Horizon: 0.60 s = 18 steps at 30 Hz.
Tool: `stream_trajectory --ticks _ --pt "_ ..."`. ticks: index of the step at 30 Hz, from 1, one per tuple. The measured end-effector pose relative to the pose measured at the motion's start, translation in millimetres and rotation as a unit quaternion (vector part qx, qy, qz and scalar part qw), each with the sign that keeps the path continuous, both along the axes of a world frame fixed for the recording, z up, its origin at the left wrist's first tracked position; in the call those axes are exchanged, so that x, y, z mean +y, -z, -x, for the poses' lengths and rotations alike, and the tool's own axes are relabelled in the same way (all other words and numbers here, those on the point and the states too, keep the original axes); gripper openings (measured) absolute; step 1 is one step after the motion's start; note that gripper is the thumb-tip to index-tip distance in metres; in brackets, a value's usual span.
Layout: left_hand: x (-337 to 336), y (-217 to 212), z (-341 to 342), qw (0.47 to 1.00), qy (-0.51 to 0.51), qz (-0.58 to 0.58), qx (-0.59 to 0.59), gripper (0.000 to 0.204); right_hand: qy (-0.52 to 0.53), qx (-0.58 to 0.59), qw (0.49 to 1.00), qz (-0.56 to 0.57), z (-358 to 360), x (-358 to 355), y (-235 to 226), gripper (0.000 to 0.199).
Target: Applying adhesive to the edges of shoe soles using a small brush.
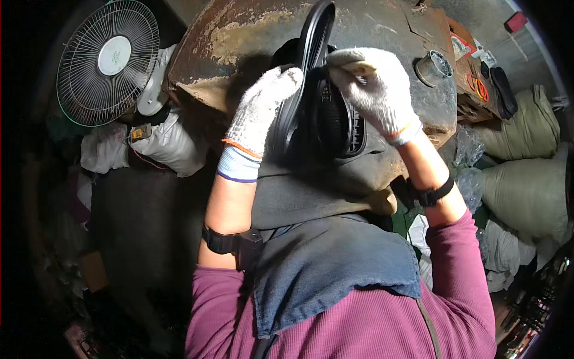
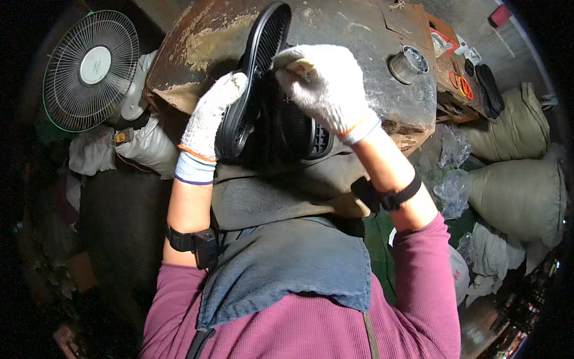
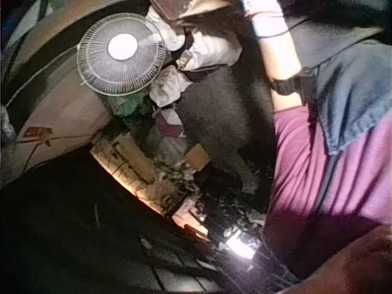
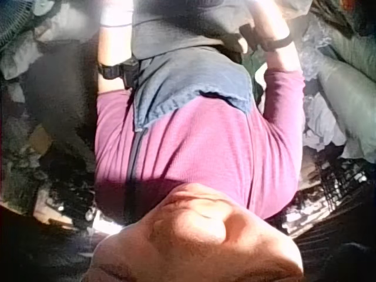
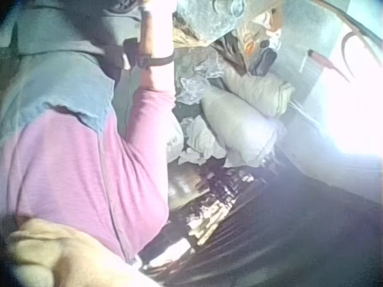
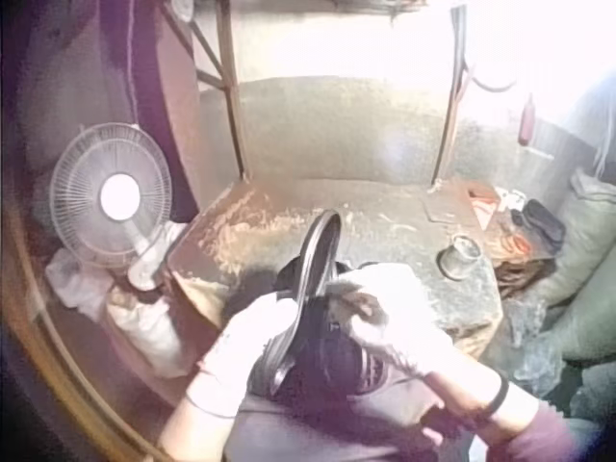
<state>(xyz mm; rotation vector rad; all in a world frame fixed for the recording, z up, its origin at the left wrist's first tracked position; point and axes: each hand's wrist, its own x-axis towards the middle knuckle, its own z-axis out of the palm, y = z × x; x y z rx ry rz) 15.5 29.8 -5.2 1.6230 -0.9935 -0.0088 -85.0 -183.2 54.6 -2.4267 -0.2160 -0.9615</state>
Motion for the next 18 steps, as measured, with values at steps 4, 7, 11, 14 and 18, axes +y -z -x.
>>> stream_trajectory --ticks 4,7,11,14,18 --pt "10 0 -8 0.942 -0.082 -0.087 -0.313 0.026 -0.015 -0.042 0.976 0.214 -8 7 2 0.014" --pt "2 -5 3 0.948 -0.011 0.094 0.303 0.023 -0.078 0.061 0.969 0.228 14 35 3 0.015" --pt "-6 2 8 0.862 0.005 0.213 0.461 0.017 -0.124 -0.002 0.982 0.141 41 67 22 0.020" --pt "21 25 -24 0.882 -0.123 -0.032 -0.453 0.016 -0.137 0.086 0.982 0.093 53 83 19 0.020" --pt "5 31 -12 0.997 -0.027 -0.036 0.070 0.022 -0.125 0.129 0.974 -0.137 50 63 32 0.023"
